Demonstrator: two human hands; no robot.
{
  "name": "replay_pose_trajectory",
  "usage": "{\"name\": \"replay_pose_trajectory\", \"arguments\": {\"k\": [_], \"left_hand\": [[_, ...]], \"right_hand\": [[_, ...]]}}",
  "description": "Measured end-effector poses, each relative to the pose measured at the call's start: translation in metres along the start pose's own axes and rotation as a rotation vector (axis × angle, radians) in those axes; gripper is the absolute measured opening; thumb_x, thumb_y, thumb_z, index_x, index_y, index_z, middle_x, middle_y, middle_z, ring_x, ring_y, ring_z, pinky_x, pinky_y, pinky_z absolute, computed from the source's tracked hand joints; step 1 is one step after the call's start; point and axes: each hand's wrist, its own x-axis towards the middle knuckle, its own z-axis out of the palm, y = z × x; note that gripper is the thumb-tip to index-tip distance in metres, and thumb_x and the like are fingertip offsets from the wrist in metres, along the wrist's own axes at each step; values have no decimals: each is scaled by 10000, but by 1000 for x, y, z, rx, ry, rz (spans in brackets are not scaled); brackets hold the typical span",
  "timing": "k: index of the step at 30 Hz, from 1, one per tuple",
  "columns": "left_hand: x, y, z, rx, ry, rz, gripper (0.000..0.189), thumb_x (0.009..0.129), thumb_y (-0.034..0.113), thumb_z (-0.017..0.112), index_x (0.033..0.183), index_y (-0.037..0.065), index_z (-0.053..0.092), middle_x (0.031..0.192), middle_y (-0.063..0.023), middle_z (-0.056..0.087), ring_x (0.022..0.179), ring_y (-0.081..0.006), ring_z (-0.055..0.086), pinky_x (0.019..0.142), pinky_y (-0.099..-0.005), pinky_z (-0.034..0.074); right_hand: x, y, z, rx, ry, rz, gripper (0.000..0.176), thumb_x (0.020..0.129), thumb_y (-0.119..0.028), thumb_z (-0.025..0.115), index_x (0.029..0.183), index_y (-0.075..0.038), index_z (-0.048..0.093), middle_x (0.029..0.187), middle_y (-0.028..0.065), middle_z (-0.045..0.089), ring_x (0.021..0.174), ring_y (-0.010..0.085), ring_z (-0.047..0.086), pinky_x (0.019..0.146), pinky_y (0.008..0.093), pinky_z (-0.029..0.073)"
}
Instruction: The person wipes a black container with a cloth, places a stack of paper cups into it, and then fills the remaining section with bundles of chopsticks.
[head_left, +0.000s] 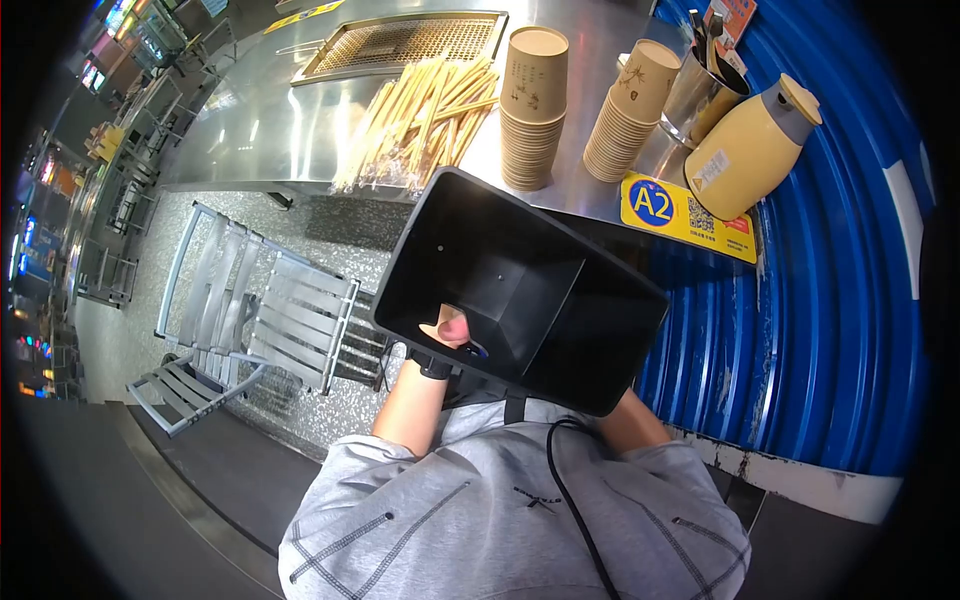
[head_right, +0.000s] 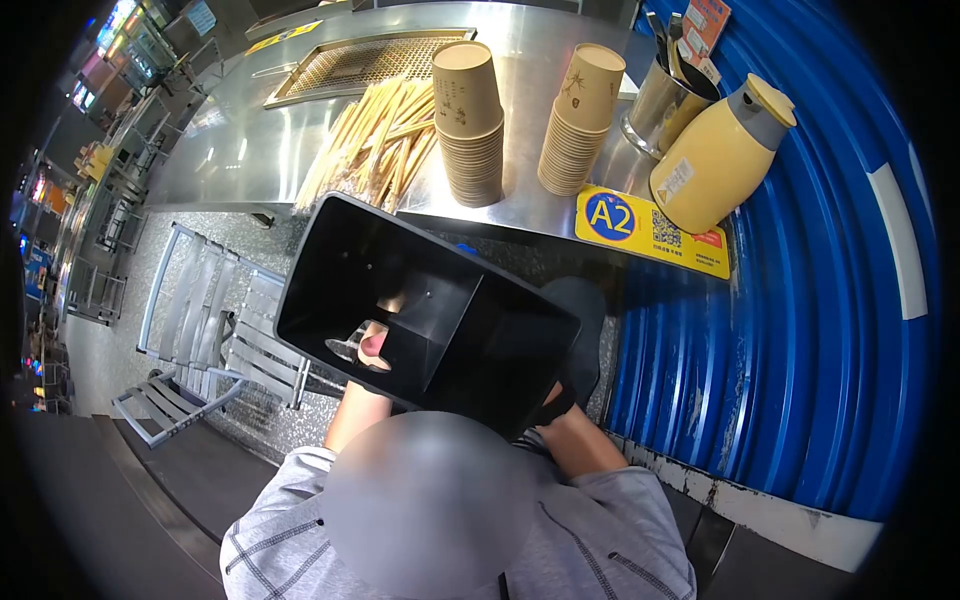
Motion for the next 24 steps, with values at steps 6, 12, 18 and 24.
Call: {"name": "replay_pose_trajectory", "arguments": {"k": [6,12,18,24], "left_hand": [[13,-4,-35,256,-101,-6,710,848,439,686,1378,11,485,1396,-139,527,1261,-286,525,1091,-416,410],[12,4,35,-430,-331,-145,1028,698,644,751,1469,77,375,1469,-230,407,1292,-389,478,1101,-511,391],[4,17,50,-209,-435,-154,1076,672,712,707,1481,86,375,1501,-154,410,1355,-322,434,1127,-503,362],[-5,10,102,-359,-462,-231,948,789,736,553,1405,20,460,1409,-159,516,1303,-289,497,1082,-456,411]], "right_hand": [[-8,-46,-9,-8,107,-117,357,1019,-319,511,1237,-47,585,1101,94,678,954,196,672,850,346,551],[-51,-97,-12,52,-42,-213,415,1019,-371,487,1241,-32,574,1147,133,667,989,259,670,873,388,545],[-104,-124,-2,-19,1,-630,456,1028,-392,460,1308,-40,537,1250,114,624,1145,261,595,1012,399,455],[-156,-99,38,-1121,197,-897,250,940,-145,554,1141,-2,589,1042,111,635,962,224,619,859,339,477]]}}
